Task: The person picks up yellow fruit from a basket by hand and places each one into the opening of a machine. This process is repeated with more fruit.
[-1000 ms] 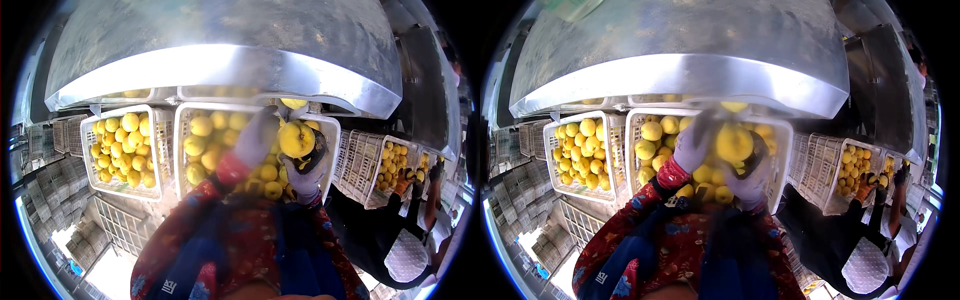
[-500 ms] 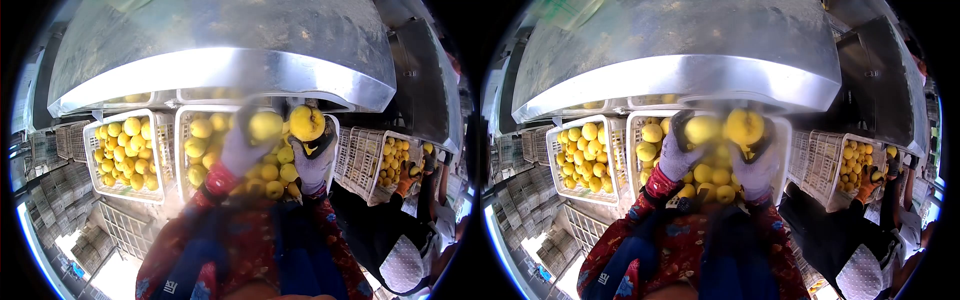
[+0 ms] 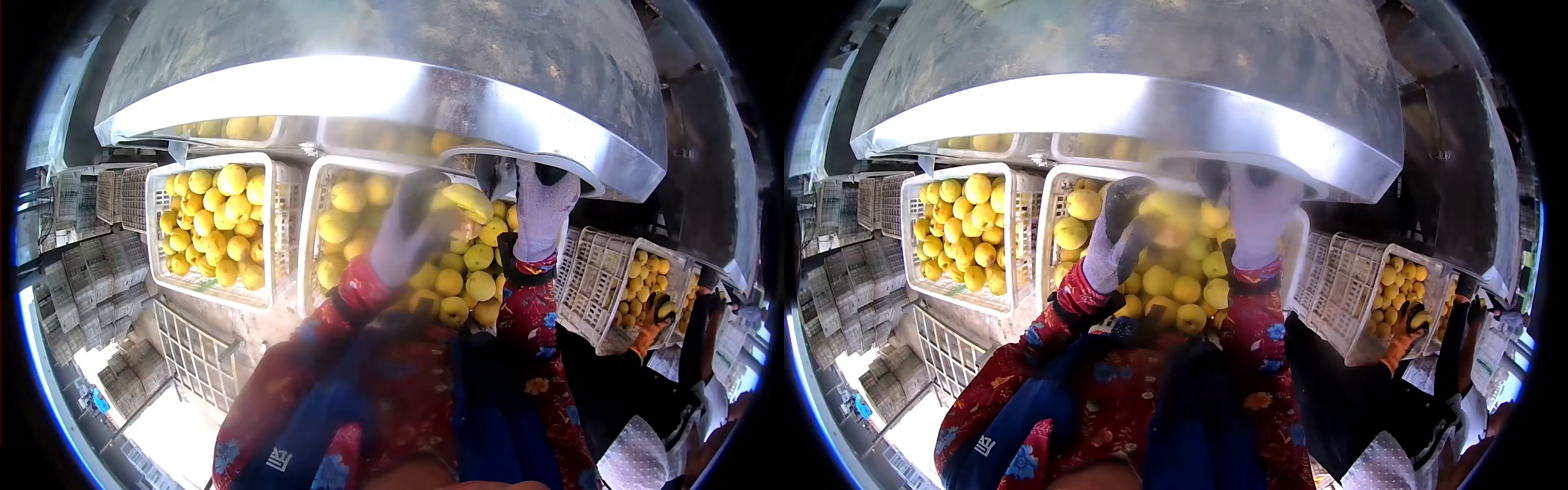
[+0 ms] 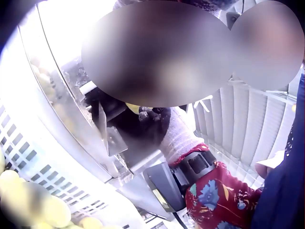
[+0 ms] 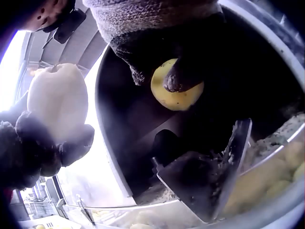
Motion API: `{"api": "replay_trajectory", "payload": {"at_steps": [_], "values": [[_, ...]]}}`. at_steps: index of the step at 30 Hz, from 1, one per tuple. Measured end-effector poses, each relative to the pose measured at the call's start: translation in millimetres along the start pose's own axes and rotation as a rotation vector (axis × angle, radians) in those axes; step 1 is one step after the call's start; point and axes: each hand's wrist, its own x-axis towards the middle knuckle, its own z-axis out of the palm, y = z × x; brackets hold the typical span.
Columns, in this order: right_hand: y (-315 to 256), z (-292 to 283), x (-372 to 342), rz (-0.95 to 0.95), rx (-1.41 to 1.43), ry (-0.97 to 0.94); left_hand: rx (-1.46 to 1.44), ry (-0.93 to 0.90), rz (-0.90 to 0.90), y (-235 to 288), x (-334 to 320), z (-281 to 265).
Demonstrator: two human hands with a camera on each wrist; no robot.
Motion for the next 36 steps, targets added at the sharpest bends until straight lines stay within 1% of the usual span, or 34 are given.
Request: {"api": "replay_trajectory", "payload": {"at_steps": [1, 2, 4, 5, 6, 7, 8, 10, 11, 12, 13, 15, 17, 18, 19, 20, 21, 22, 23, 24, 25, 26, 28, 29, 30, 31, 32, 33, 34, 35, 36], "values": [[-3.4, -11.6, -4.5, 0.081, 0.253, -0.021, 0.212, -0.032, 0.176, -4.2, 5.7, -3.5], [-19.7, -25.3, -13.3, 0.115, 0.458, -0.146, 0.419, -0.055, 0.354, -15.0, 11.4, -8.4], [-35.6, -53.2, -38.2, -0.209, 0.217, -0.348, 0.379, -0.043, 0.305, -18.6, 17.8, -3.9], [-40.0, -52.8, -49.4, -0.236, 0.164, -0.404, 0.131, -0.019, 0.073, -14.0, 15.3, 5.1], [-39.5, -49.3, -62.3, -0.251, 0.111, -0.457, 0.106, -0.019, -0.006, -16.5, 15.3, 8.8], [-27.8, -43.8, -73.8, -0.114, 0.176, -0.376, 0.08, -0.018, -0.086, -18.6, 15.8, 12.3], [-24.8, -41.8, -76.1, -0.092, 0.119, -0.343, 0.054, -0.015, -0.165, -20.7, 16.4, 15.9], [-19.8, -33.2, -69.7, -0.062, 0.01, -0.273, 0.075, -0.064, -0.136, -6.7, 24.4, 22.6], [-15.3, -28.2, -65.3, -0.142, -0.084, -0.219, 0.188, -0.107, -0.181, -7.8, 24.0, 16.4], [-12.7, -22.1, -59.4, -0.138, -0.125, -0.176, 0.299, -0.113, -0.032, -25.6, 25.1, 5.8], [-10.8, -15.9, -54.2, -0.133, -0.167, -0.138, 0.406, -0.114, 0.115, -55.4, 25.1, -7.6], [0.1, 0.2, -46.8, -0.086, -0.227, -0.077, 0.462, -0.087, 0.143, -57.5, 23.1, -17.7], [0.6, 5.4, -37.4, -0.072, -0.282, -0.126, 0.361, -0.036, -0.1, -49.8, 12.1, -28.8], [0.3, 8.4, -32.0, -0.066, -0.308, -0.151, 0.389, -0.023, -0.099, -50.6, 8.9, -34.0], [1.5, 14.2, -28.7, -0.065, -0.279, -0.098, 0.415, -0.009, -0.097, -52.1, 5.6, -38.3], [7.2, 21.4, -24.7, -0.143, -0.279, -0.022, 0.442, 0.003, -0.099, -54.5, 1.1, -41.2], [14.8, 30.2, -17.8, -0.224, -0.278, 0.06, 0.396, 0.058, -0.145, -65.0, -1.1, -45.4], [20.4, 35.1, -15.0, -0.305, -0.275, 0.139, 0.447, 0.045, -0.147, -72.6, -2.8, -50.4], [13.6, 30.1, -7.8, -0.308, -0.246, 0.119, 0.499, 0.034, -0.15, -77.5, -2.2, -55.2], [16.4, 27.6, -5.2, -0.407, -0.514, 0.103, 0.55, 0.023, -0.16, -78.3, -4.4, -56.5], [23.9, 24.3, -0.9, -0.504, -0.785, 0.084, 0.61, -0.006, -0.232, -79.0, -4.4, -53.8], [27.4, 16.6, 4.5, -0.549, -0.83, 0.032, 0.759, -0.02, -0.222, -92.3, -0.2, -55.1], [34.4, 1.3, 14.9, -0.644, -0.909, -0.072, 1.081, -0.083, -0.082, -114.1, 8.6, -51.3], [22.4, -5.5, 19.8, -0.678, -0.774, -0.02, 1.182, -0.101, -0.109, -116.9, 13.8, -44.2], [6.8, -9.5, 11.5, -0.418, -0.357, -0.066, 1.277, -0.113, -0.135, -120.0, 20.2, -35.3], [-8.8, -13.6, 2.9, -0.191, 0.092, -0.015, 1.368, -0.12, -0.167, -123.5, 26.0, -28.4], [-26.5, -15.4, -15.1, -0.121, 0.269, 0.024, 1.496, -0.225, -0.122, -135.3, 31.2, -26.7], [-12.5, -21.8, -33.8, -0.2, 0.063, -0.087, 1.62, -0.331, -0.075, -154.2, 36.8, -27.2], [19.6, -16.6, -60.8, -0.138, -0.068, -0.195, 1.685, -0.379, -0.061, -164.5, 41.9, -24.4], [37.3, -13.5, -80.8, 0.236, -0.157, -0.449, 1.747, -0.427, -0.043, -174.3, 47.0, -21.5], [64.6, -1.3, -95.4, 0.148, -0.292, -0.475, 1.756, -0.422, -0.056, -179.0, 51.7, -17.9]]}}
